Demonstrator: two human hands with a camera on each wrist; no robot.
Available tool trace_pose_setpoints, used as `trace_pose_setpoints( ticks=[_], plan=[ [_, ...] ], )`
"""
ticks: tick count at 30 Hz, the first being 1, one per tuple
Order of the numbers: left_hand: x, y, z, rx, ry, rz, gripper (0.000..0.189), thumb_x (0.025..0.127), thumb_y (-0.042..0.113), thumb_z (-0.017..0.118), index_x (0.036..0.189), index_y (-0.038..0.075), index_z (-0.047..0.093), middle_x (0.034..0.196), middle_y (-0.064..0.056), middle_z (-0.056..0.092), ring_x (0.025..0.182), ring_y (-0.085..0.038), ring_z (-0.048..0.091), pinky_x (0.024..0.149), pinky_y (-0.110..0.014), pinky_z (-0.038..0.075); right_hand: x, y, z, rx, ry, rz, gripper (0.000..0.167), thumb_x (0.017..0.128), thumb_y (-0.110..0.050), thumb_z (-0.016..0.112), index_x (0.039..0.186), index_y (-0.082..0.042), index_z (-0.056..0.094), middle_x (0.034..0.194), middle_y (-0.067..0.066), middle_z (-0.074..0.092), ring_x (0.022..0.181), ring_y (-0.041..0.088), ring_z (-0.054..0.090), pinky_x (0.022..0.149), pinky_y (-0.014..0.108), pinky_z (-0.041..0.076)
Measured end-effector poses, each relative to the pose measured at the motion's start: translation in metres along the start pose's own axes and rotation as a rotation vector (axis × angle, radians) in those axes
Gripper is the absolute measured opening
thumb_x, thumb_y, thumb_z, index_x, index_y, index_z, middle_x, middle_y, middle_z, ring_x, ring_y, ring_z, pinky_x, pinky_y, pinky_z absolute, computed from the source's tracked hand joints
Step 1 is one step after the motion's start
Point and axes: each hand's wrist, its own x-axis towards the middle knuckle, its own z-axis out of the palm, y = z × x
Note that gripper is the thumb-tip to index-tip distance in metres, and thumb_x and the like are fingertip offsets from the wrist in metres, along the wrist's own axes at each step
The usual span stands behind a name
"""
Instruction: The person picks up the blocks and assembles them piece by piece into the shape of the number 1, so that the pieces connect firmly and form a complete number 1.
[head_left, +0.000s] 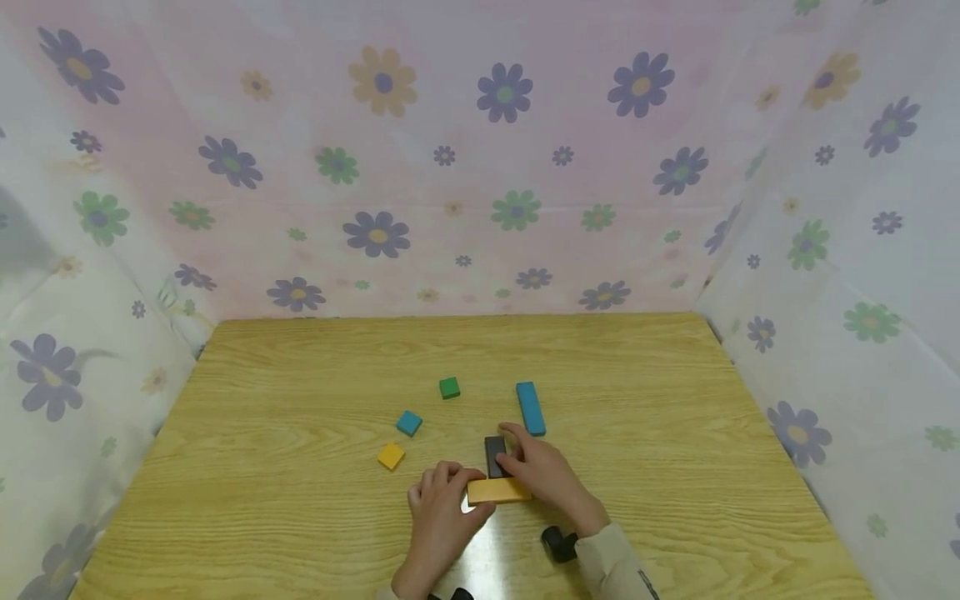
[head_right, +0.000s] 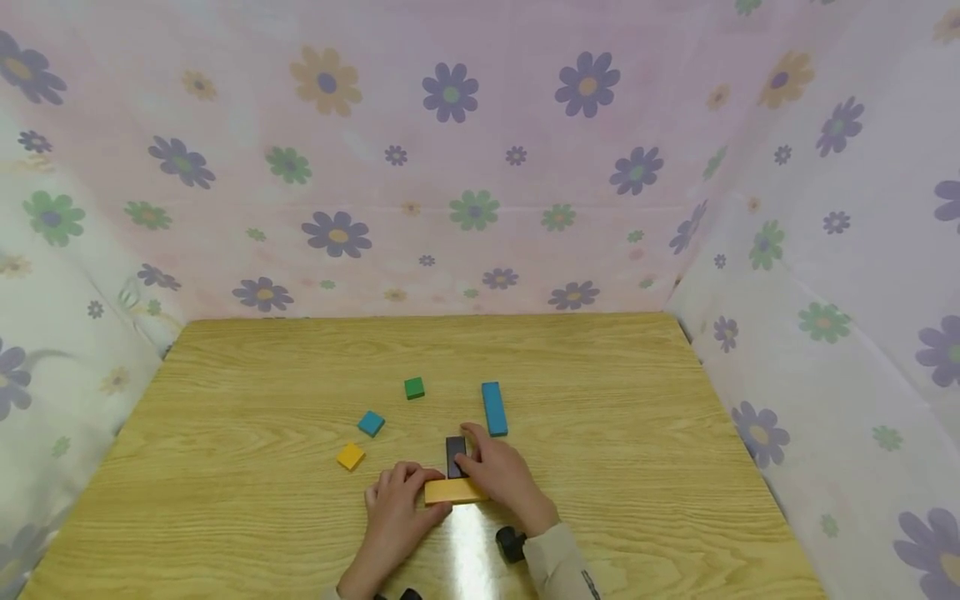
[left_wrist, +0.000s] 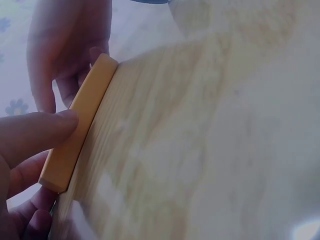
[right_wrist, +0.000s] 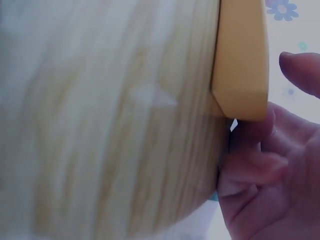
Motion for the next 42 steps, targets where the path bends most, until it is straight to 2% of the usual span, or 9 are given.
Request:
trace_pose_setpoints(
  ticks=[7, 14, 23, 31, 42],
  plan=[
    [0.000, -0.004, -0.004, -0.021, -0.047, 0.012, 0.034, 0.073, 0.042, 0.068, 0.104, 0.028, 0.062, 0.102, 0.008, 0.043, 0.090, -0.015, 0.036, 0.072, -0.041, 0.019, -0.004, -0.001, -0.005, 0.045, -0.011, -0.020, 0.046, 0.090, -0.032, 0.051, 0.131, -0.013, 0.042, 0.073, -0.008, 0.051, 0.055, 0.008, 0.044, 0.050, 0.025, 0.037],
    [0.001, -0.003, -0.005, -0.019, -0.057, 0.000, 0.032, 0.074, 0.042, 0.067, 0.103, 0.029, 0.062, 0.102, 0.008, 0.043, 0.092, -0.015, 0.035, 0.072, -0.041, 0.019, -0.005, 0.001, -0.008, 0.075, -0.012, -0.030, 0.043, 0.091, -0.031, 0.049, 0.130, -0.013, 0.044, 0.082, -0.008, 0.054, 0.064, 0.008, 0.048, 0.057, 0.026, 0.040],
    [0.000, -0.004, -0.003, -0.023, -0.036, 0.009, 0.029, 0.075, 0.043, 0.066, 0.101, 0.031, 0.062, 0.101, 0.009, 0.042, 0.091, -0.015, 0.035, 0.072, -0.041, 0.019, -0.002, 0.001, -0.017, 0.081, 0.126, -0.016, 0.029, 0.090, -0.020, 0.051, 0.119, -0.015, 0.055, 0.079, -0.007, 0.055, 0.061, 0.010, 0.048, 0.053, 0.026, 0.040],
    [-0.001, -0.004, -0.001, -0.044, -0.050, 0.007, 0.027, 0.077, 0.043, 0.064, 0.102, 0.031, 0.062, 0.100, 0.010, 0.043, 0.089, -0.014, 0.035, 0.072, -0.041, 0.019, -0.004, 0.004, -0.022, 0.158, 0.262, 0.027, 0.025, 0.090, -0.020, 0.054, 0.112, -0.014, 0.060, 0.081, -0.006, 0.056, 0.068, 0.010, 0.050, 0.060, 0.029, 0.042],
    [-0.002, -0.001, -0.003, -0.045, -0.057, -0.008, 0.026, 0.077, 0.044, 0.063, 0.101, 0.032, 0.062, 0.100, 0.010, 0.042, 0.088, -0.014, 0.034, 0.071, -0.040, 0.019, -0.005, 0.015, -0.025, 0.142, 0.361, 0.011, 0.022, 0.089, -0.018, 0.055, 0.108, -0.011, 0.061, 0.091, -0.003, 0.056, 0.079, 0.010, 0.052, 0.067, 0.031, 0.044]
  ],
)
